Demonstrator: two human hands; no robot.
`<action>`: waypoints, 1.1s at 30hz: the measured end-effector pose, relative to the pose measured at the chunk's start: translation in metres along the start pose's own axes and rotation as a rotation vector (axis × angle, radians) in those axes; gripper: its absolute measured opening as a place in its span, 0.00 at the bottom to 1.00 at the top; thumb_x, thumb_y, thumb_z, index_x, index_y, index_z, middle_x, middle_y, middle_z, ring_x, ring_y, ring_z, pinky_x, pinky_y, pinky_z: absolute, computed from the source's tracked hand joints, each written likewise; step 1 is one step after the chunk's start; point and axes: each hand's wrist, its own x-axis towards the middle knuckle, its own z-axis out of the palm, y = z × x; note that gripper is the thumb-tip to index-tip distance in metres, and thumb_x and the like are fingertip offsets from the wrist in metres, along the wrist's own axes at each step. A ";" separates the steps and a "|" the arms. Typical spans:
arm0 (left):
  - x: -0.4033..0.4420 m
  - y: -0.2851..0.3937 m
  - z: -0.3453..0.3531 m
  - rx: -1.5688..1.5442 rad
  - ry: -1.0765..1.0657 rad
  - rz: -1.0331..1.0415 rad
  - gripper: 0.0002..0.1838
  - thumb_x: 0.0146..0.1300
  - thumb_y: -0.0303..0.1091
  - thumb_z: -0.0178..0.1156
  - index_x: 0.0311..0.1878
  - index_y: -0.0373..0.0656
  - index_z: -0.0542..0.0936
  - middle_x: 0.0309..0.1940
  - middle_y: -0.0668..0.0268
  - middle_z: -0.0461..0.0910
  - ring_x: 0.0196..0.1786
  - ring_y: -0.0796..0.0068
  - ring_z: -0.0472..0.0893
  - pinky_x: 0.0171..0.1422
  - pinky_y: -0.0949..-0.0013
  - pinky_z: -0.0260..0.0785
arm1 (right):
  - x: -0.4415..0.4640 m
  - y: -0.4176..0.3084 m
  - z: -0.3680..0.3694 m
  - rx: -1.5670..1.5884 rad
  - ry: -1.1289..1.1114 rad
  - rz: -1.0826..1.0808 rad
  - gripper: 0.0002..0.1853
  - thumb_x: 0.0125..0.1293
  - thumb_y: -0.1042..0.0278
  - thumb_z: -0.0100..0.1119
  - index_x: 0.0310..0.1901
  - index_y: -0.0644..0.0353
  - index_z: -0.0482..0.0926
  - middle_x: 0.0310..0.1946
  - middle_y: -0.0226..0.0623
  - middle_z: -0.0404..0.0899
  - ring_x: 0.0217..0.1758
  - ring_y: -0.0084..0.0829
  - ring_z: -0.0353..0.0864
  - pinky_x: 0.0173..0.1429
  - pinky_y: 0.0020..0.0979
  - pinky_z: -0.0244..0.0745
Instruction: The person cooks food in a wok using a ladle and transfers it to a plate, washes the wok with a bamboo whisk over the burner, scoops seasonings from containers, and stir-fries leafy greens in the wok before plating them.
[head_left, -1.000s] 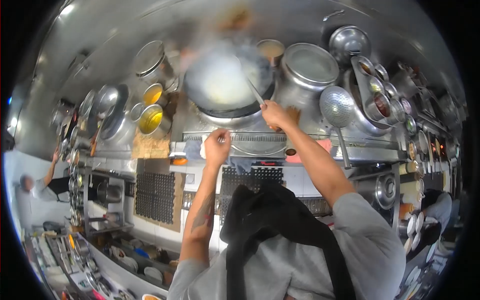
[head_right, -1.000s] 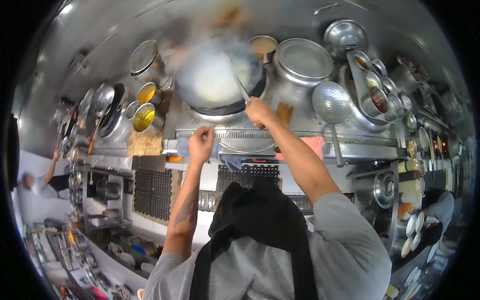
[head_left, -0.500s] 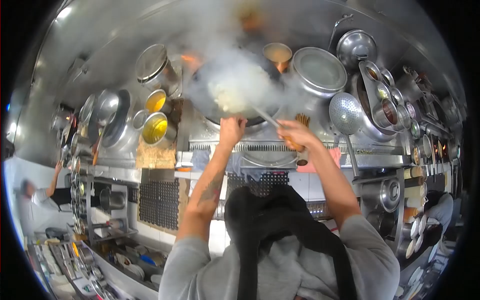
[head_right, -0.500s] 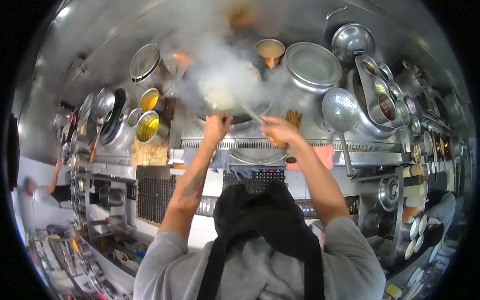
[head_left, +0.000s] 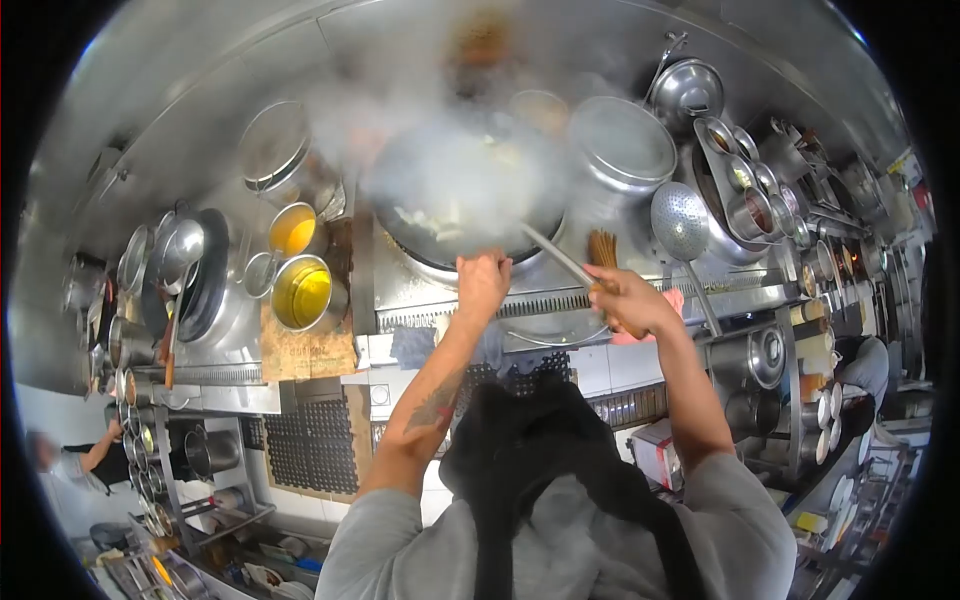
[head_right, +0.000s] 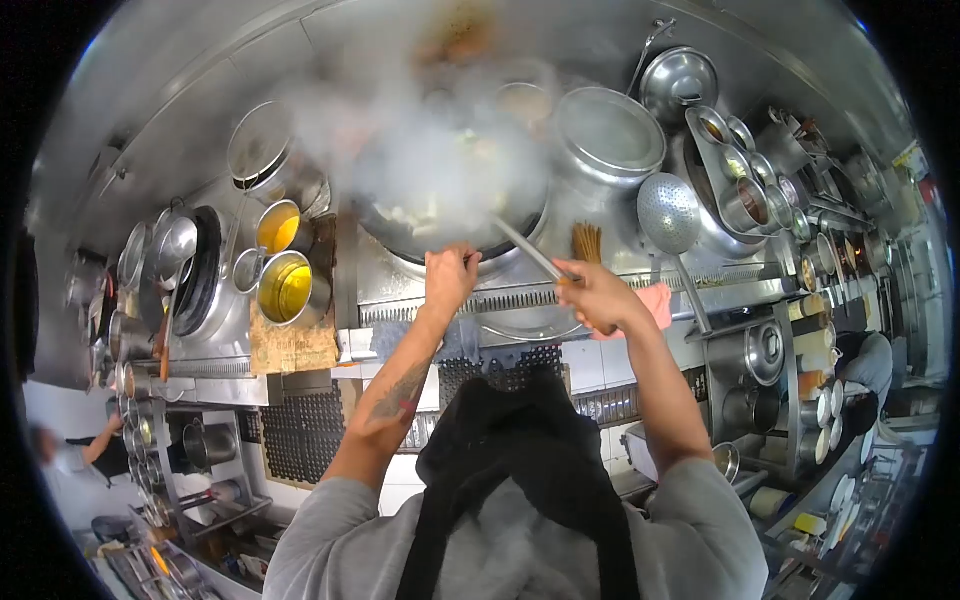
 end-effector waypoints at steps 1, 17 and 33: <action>0.002 0.002 -0.004 -0.009 0.019 0.020 0.07 0.58 0.33 0.67 0.30 0.41 0.82 0.26 0.56 0.84 0.31 0.50 0.82 0.47 0.52 0.66 | 0.005 0.002 0.004 0.003 0.009 -0.001 0.32 0.69 0.68 0.56 0.73 0.55 0.63 0.29 0.33 0.79 0.21 0.24 0.74 0.24 0.31 0.73; 0.004 -0.003 -0.004 -0.016 -0.091 0.001 0.09 0.59 0.33 0.66 0.33 0.37 0.83 0.30 0.51 0.85 0.34 0.50 0.85 0.43 0.56 0.76 | 0.027 0.008 0.051 -0.645 0.377 -0.217 0.34 0.67 0.68 0.58 0.73 0.60 0.61 0.28 0.38 0.79 0.21 0.27 0.76 0.22 0.31 0.73; 0.006 0.001 -0.004 -0.074 -0.112 -0.060 0.10 0.59 0.34 0.67 0.33 0.37 0.80 0.30 0.52 0.85 0.35 0.50 0.84 0.46 0.54 0.74 | 0.032 0.019 0.075 -0.912 0.540 -0.193 0.32 0.65 0.70 0.55 0.72 0.57 0.64 0.33 0.53 0.82 0.30 0.49 0.83 0.38 0.42 0.77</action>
